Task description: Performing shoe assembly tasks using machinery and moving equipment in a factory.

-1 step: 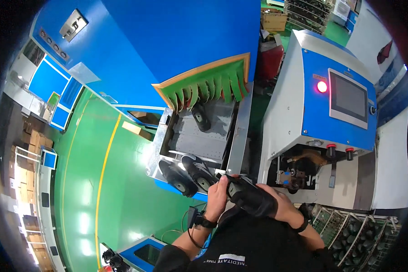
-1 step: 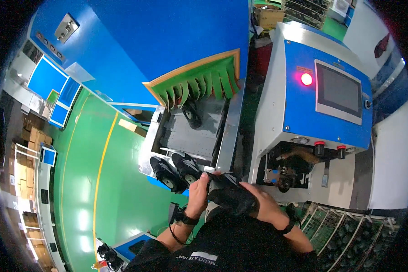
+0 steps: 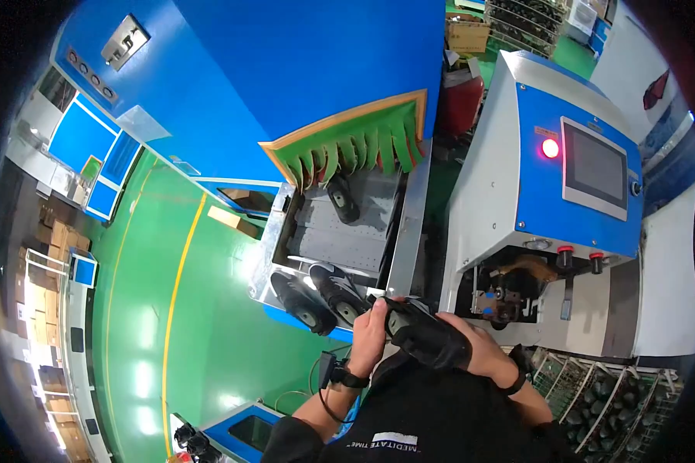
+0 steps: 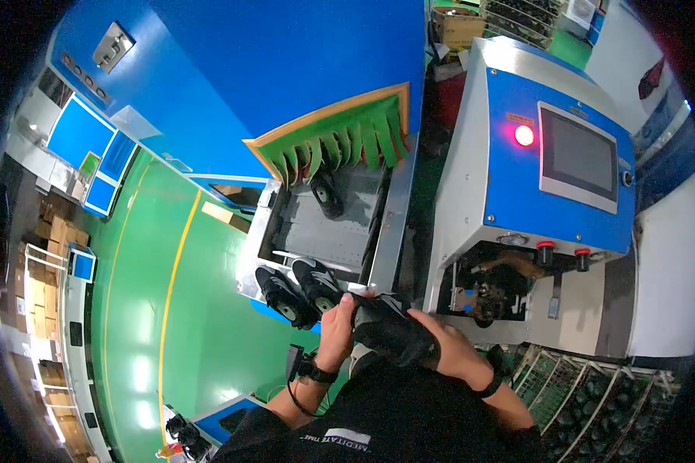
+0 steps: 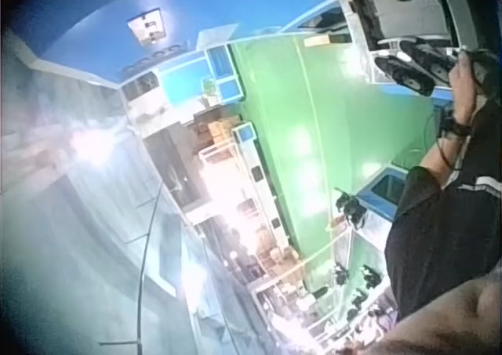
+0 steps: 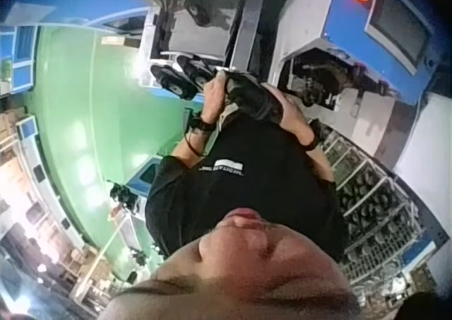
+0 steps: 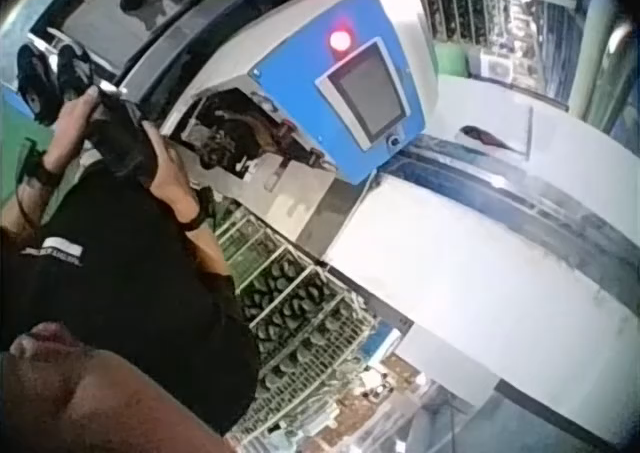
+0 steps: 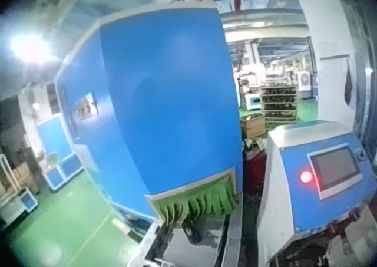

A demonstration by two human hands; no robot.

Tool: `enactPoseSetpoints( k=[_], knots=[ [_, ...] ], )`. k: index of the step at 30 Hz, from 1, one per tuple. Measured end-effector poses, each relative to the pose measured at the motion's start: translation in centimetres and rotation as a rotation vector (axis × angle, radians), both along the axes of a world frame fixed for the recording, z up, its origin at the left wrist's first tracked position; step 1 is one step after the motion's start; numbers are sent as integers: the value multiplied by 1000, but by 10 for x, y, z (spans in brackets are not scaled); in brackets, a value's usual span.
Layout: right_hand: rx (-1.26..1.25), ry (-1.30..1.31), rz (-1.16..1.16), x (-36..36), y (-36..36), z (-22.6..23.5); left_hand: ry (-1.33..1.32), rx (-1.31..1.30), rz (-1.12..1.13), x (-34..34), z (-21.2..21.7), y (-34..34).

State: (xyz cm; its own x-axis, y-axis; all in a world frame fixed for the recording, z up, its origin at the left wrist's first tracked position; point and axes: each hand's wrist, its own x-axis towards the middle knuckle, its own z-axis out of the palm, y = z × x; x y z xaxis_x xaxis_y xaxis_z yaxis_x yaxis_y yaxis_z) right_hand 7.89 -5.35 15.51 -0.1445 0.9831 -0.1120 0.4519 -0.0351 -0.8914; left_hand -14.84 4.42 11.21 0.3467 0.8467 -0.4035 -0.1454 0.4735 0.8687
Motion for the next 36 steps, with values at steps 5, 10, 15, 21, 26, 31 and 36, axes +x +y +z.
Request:
enactPoseSetpoints(
  k=[5, 10, 15, 21, 26, 31, 36],
  knots=[
    [20, -105, 7, -4, 18, 0, 21, 54, 39, -16, 0, 17],
    [-134, -1, -120, -11, 21, -35, 25, 140, 182, -45, 21, 38],
    [-685, 779, -511, -46, 71, -65, 25, 201, 442, -115, 8, 47],
    [-598, 934, -385, -89, 211, -156, -224, 193, 923, -182, 2, 8],
    [-233, 181, -264, -121, 393, -195, -99, -266, 1272, -209, 38, -41],
    [657, -529, 250, -110, 518, -253, 102, -308, 1130, -228, 6, -47],
    [359, -560, 311, -125, 560, -253, -36, -252, 1051, -228, -20, -57]
  ],
)
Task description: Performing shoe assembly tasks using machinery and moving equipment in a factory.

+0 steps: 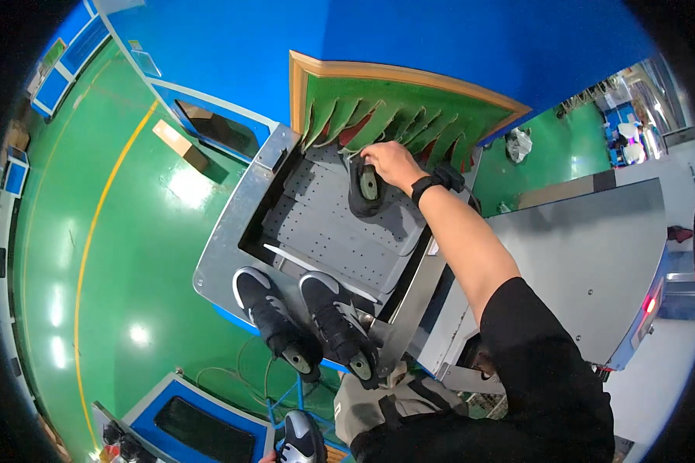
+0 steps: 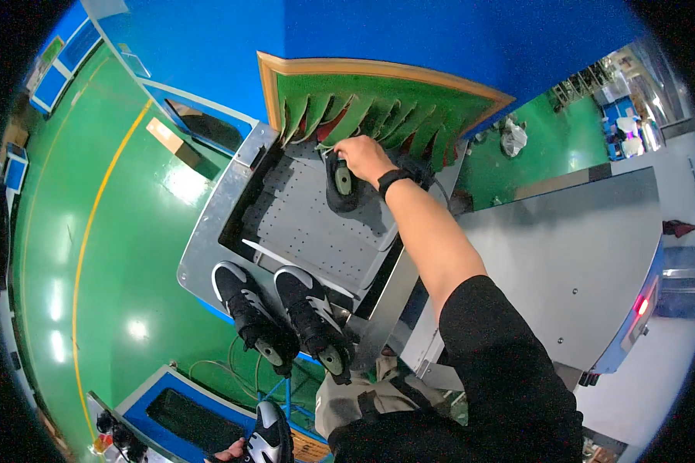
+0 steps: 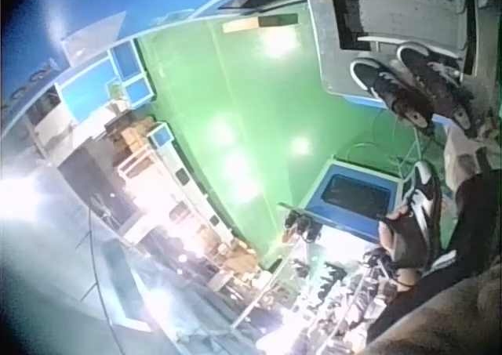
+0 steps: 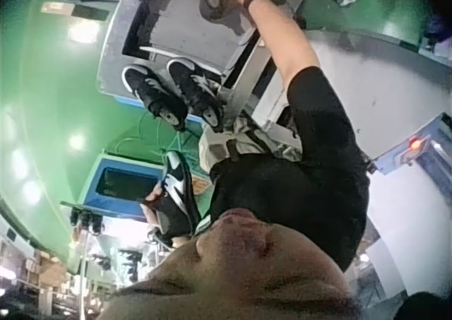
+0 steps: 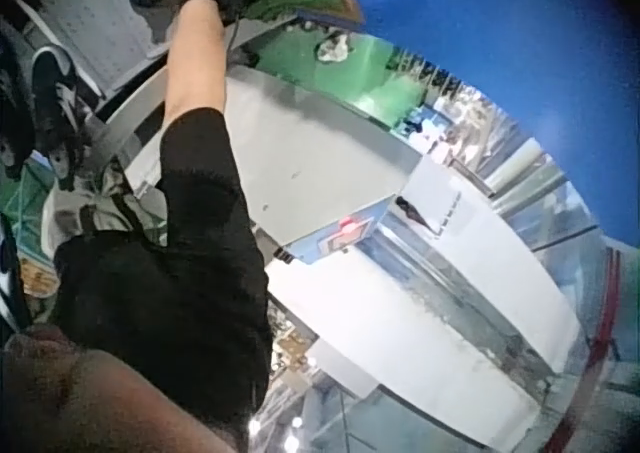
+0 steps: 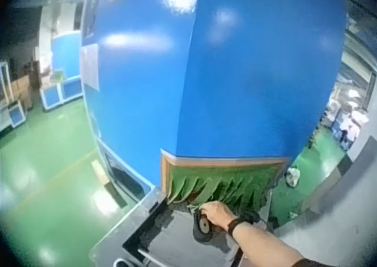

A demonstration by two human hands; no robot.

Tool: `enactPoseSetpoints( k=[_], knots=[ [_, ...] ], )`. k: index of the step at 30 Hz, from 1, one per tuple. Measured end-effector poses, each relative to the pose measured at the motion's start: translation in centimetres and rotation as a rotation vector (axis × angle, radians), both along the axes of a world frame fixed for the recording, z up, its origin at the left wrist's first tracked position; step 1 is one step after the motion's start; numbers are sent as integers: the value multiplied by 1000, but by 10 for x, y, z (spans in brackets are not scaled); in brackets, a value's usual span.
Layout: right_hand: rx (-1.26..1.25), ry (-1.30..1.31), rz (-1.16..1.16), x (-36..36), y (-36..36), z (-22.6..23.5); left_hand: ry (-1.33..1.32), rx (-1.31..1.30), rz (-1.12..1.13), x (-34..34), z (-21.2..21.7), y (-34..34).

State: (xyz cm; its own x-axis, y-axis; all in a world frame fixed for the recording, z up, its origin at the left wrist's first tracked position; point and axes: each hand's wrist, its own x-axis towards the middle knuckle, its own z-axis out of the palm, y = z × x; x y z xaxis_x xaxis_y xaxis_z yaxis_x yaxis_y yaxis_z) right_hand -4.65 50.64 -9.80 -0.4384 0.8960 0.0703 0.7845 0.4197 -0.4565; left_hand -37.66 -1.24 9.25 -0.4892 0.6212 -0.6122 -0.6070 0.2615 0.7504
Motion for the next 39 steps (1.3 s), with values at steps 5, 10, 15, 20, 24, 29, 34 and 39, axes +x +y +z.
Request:
enactPoseSetpoints(
  k=[5, 10, 15, 20, 24, 29, 34, 39],
  knots=[
    [-102, -139, -43, -5, 16, 4, -82, 167, -97, -5, -24, 2],
    [-127, -122, -81, 3, 6, 10, -126, 354, -202, -6, -35, 6],
    [-145, 276, -464, -31, -75, 2, 84, 442, -214, 5, -13, -6],
    [-861, 982, -726, -13, -250, 94, 496, 553, -604, 81, -15, 109],
    [-914, 1154, -573, 8, -366, 144, 530, 639, -770, 143, -33, 143],
    [-656, 387, -240, 13, -389, 148, 448, 414, -988, 187, -107, 139],
    [-1114, 558, -624, 41, -412, 69, 596, 62, -1299, 180, -132, 137],
    [-730, 290, -907, 49, -448, 37, 637, 119, -1253, 166, -92, 124]
  ],
)
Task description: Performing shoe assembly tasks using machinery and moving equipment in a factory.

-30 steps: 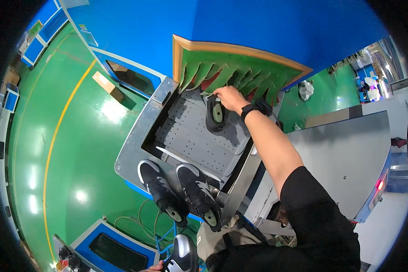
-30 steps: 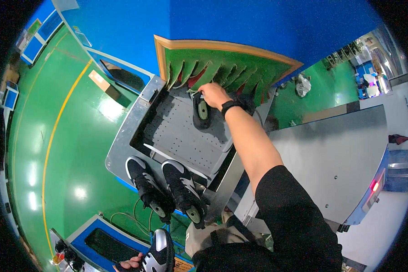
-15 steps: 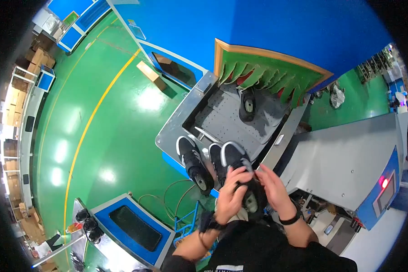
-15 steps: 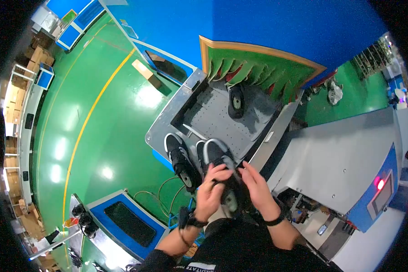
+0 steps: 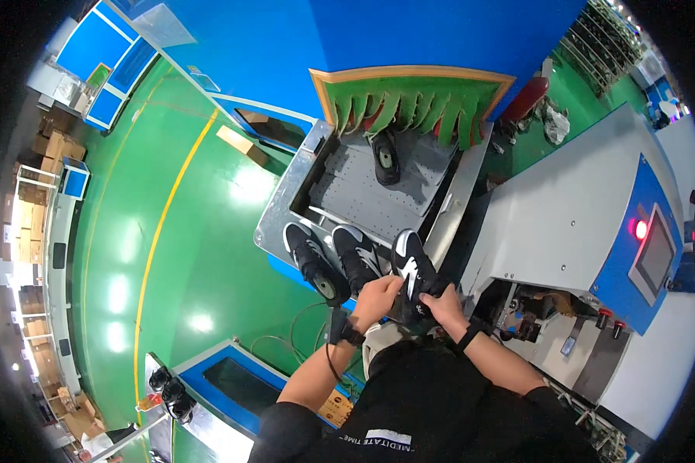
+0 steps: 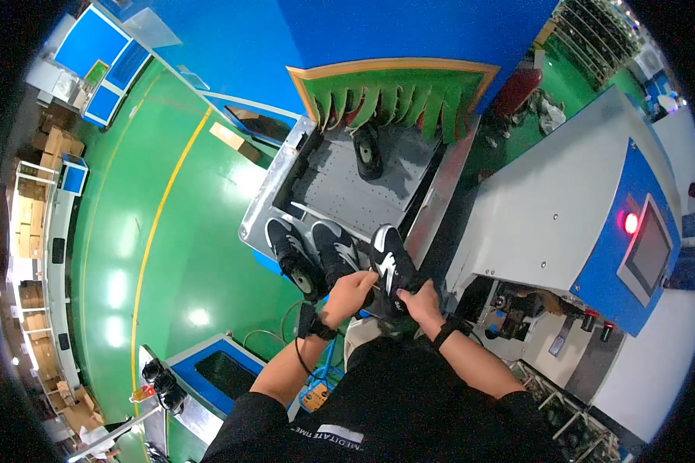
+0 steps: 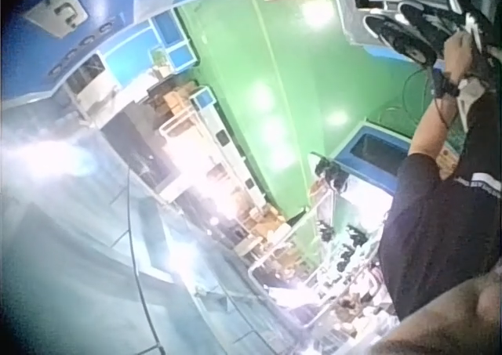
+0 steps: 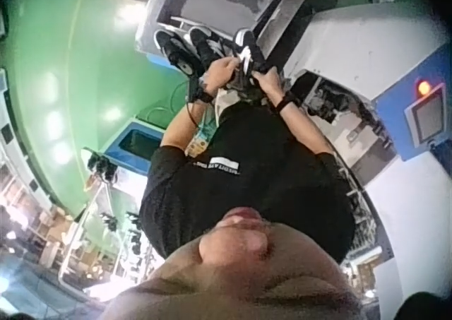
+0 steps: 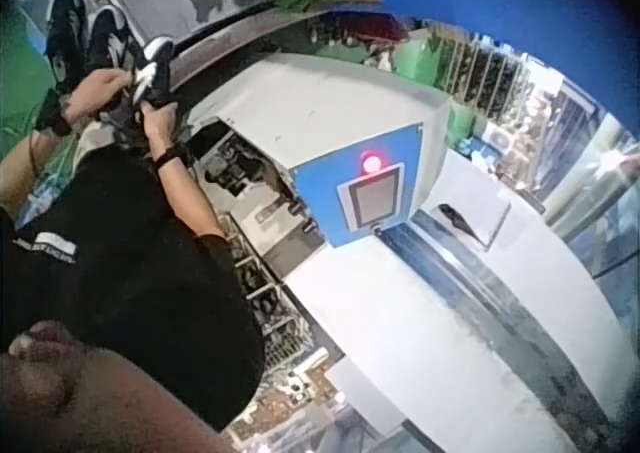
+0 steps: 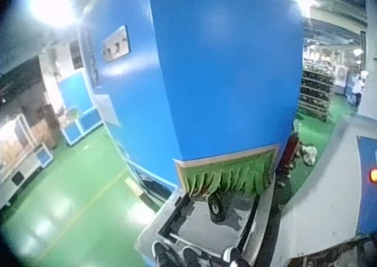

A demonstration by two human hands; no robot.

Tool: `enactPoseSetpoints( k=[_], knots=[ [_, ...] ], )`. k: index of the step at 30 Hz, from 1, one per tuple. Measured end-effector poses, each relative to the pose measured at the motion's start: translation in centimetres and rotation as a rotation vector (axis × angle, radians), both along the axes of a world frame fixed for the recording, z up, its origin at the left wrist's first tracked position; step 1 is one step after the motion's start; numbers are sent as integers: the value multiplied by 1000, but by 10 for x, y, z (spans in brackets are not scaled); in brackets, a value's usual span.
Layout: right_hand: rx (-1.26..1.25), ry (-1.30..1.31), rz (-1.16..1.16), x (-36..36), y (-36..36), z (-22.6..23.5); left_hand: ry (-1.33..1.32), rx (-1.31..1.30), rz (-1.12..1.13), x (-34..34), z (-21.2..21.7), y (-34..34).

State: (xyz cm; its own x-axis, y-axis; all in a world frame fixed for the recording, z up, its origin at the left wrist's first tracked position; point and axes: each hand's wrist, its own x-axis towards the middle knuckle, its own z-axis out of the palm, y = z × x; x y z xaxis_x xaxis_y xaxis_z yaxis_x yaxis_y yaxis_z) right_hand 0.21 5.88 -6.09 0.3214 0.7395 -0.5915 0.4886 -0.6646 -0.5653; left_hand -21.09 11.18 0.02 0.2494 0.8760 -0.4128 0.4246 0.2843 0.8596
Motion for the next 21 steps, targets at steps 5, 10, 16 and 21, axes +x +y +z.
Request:
enactPoseSetpoints(
  k=[5, 10, 16, 21],
  knots=[
    [158, 57, 68, -10, 5, 23, 396, 591, 261, -29, -5, -28],
    [178, 102, 145, -11, -11, 3, 811, 208, 283, -17, -13, -43],
    [140, 28, 223, -16, -12, -2, 851, 330, 354, -16, -38, -36],
    [52, -13, 241, -24, -8, 1, 862, 470, 324, -48, -60, -32]
  ],
)
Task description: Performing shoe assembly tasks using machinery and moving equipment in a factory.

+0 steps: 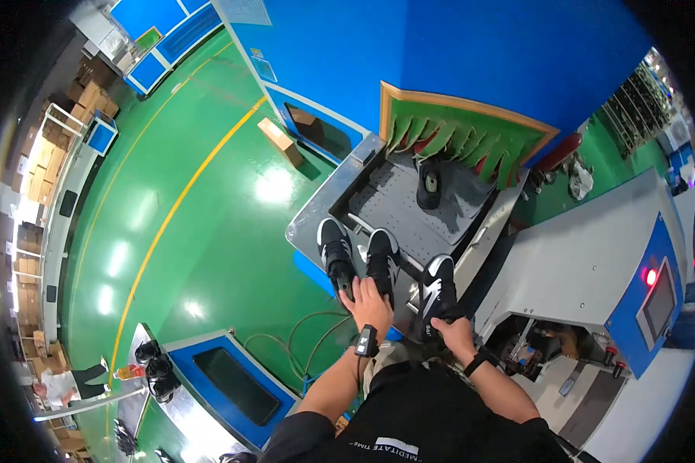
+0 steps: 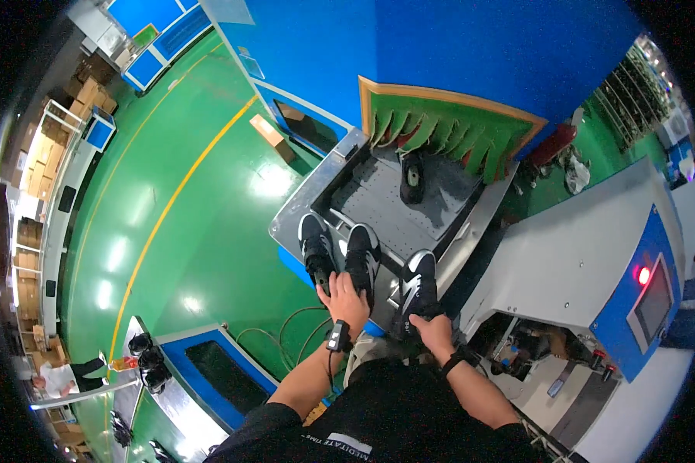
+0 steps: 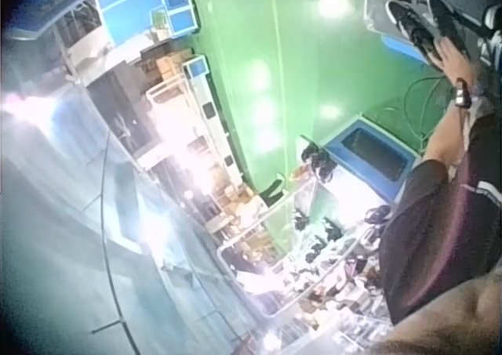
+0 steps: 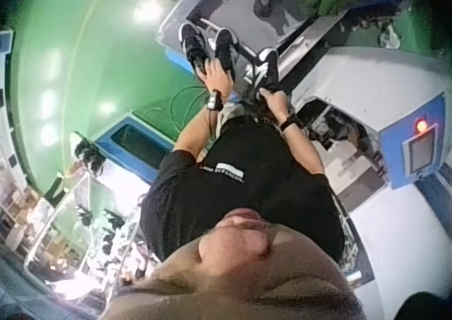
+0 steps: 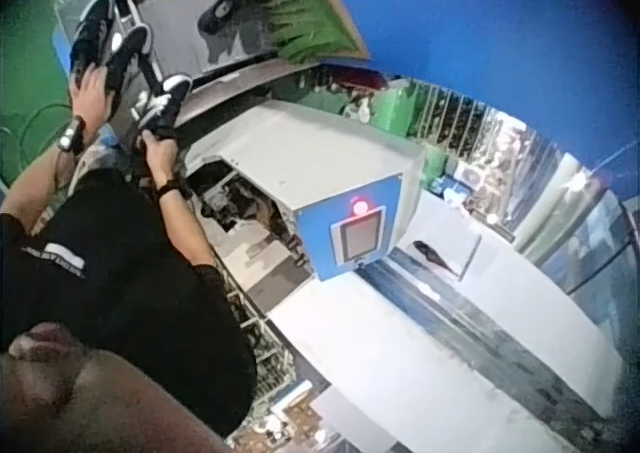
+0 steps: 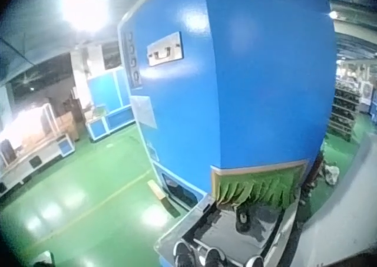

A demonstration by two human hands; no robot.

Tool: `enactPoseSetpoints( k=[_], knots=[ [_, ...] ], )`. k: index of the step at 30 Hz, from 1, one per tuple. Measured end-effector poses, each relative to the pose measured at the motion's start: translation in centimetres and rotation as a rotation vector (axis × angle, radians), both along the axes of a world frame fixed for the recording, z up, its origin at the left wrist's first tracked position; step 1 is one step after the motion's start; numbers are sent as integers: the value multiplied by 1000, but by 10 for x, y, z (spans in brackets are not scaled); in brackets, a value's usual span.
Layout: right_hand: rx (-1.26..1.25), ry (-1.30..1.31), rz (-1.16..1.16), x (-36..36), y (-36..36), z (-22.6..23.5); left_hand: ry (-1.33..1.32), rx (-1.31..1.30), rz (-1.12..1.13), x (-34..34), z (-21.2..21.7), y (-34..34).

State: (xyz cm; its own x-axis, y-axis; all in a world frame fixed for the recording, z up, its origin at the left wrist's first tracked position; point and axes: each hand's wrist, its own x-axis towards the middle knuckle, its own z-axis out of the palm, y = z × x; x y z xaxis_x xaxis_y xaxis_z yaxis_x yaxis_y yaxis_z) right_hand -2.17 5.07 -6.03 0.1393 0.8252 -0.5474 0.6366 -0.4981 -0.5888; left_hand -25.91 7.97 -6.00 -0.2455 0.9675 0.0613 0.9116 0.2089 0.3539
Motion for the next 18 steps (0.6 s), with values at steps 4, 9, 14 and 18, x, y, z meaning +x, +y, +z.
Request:
enactPoseSetpoints(
  k=[4, 9, 14, 18],
  knots=[
    [87, -93, -119, -18, 11, 11, 37, 1, 49, -28, 2, 29],
    [132, -93, -148, -74, 39, 40, 89, 44, 22, -72, -10, 45],
    [-15, -56, 133, -121, 57, 4, 79, 10, -74, -68, 23, 51],
    [76, 10, 206, -121, 73, -14, 53, -66, -23, -71, 26, 51]
  ],
)
